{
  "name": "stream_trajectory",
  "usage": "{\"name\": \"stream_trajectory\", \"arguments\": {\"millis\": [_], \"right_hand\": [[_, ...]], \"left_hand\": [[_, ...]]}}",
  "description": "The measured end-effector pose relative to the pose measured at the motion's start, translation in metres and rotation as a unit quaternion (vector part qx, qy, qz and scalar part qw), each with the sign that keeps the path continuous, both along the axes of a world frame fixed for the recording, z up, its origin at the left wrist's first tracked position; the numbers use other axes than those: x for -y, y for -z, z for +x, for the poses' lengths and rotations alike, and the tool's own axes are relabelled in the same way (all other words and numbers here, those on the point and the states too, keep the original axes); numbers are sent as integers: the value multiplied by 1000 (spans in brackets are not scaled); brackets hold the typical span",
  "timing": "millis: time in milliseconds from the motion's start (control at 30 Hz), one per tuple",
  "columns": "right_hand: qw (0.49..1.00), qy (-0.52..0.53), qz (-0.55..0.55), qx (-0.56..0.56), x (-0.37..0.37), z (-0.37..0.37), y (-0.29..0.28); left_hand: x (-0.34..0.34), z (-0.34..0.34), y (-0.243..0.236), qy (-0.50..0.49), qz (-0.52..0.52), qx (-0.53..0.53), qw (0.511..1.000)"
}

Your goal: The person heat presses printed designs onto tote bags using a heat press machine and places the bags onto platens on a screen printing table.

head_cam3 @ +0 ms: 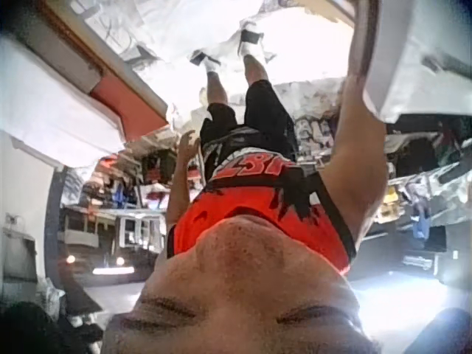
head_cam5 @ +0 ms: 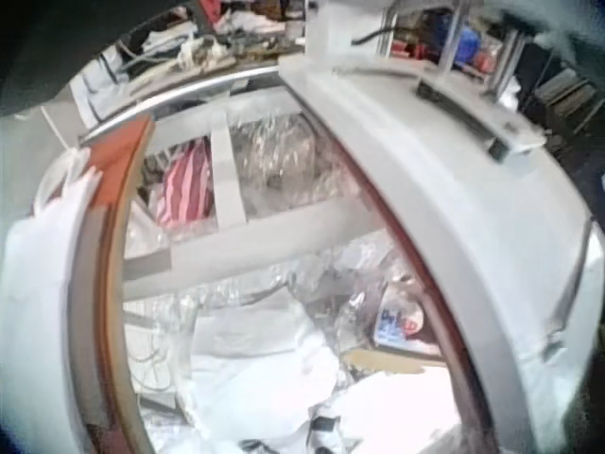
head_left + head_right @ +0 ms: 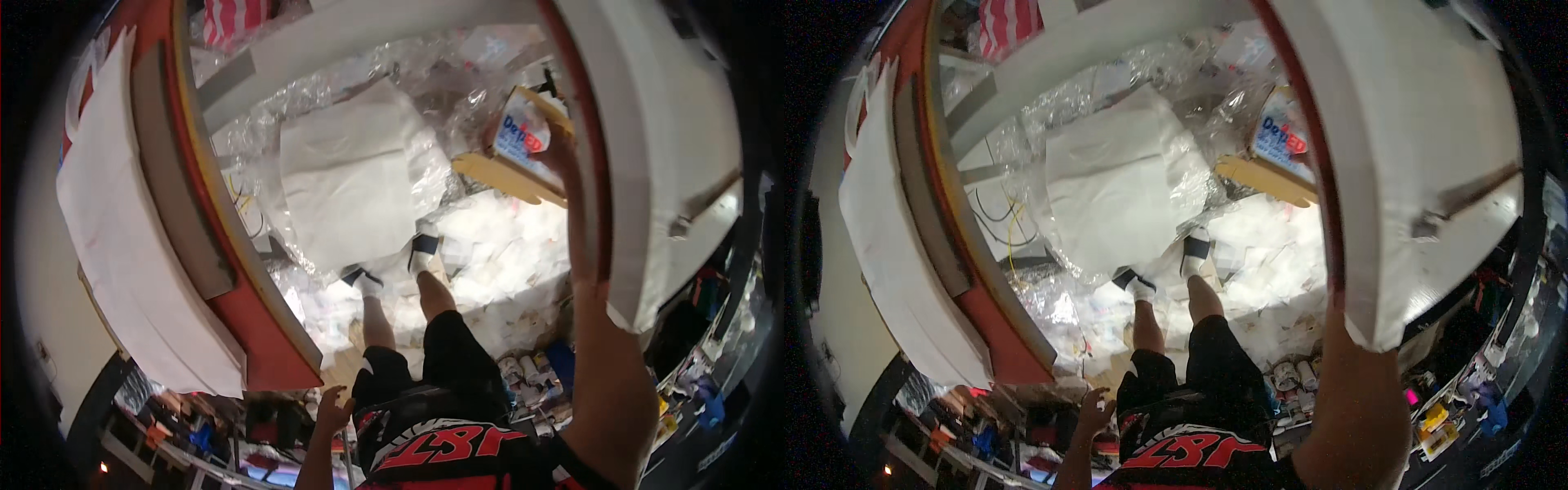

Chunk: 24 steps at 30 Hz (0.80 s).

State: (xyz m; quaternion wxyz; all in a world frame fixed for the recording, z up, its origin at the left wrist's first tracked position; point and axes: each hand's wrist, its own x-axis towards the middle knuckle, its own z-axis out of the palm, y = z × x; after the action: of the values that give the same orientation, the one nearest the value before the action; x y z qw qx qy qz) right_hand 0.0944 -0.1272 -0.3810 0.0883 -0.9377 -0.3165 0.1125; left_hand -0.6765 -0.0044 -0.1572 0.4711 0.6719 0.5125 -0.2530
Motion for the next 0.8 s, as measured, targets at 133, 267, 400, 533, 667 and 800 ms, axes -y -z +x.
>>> {"name": "stream_trajectory", "arguments": {"millis": [133, 267, 400, 533, 667, 800], "right_hand": [[999, -35, 23, 7, -2, 49, 7], [1000, -25, -1, 2, -3, 50, -2], [1000, -17, -17, 0, 7, 13, -28], [1000, -12, -26, -11, 25, -39, -59], [1000, -9, -18, -4, 39, -66, -97], [999, -38, 12, -6, 31, -113, -144]], "left_hand": [[9, 25, 14, -20, -57, -3, 998], [11, 42, 12, 0, -53, -3, 999], [3, 58, 7, 18, -14, 31, 999], [-16, 97, -1, -22, -43, 74, 996], [-40, 106, -2, 31, 7, 134, 991], [-63, 117, -43, 60, 27, 154, 986]]}}
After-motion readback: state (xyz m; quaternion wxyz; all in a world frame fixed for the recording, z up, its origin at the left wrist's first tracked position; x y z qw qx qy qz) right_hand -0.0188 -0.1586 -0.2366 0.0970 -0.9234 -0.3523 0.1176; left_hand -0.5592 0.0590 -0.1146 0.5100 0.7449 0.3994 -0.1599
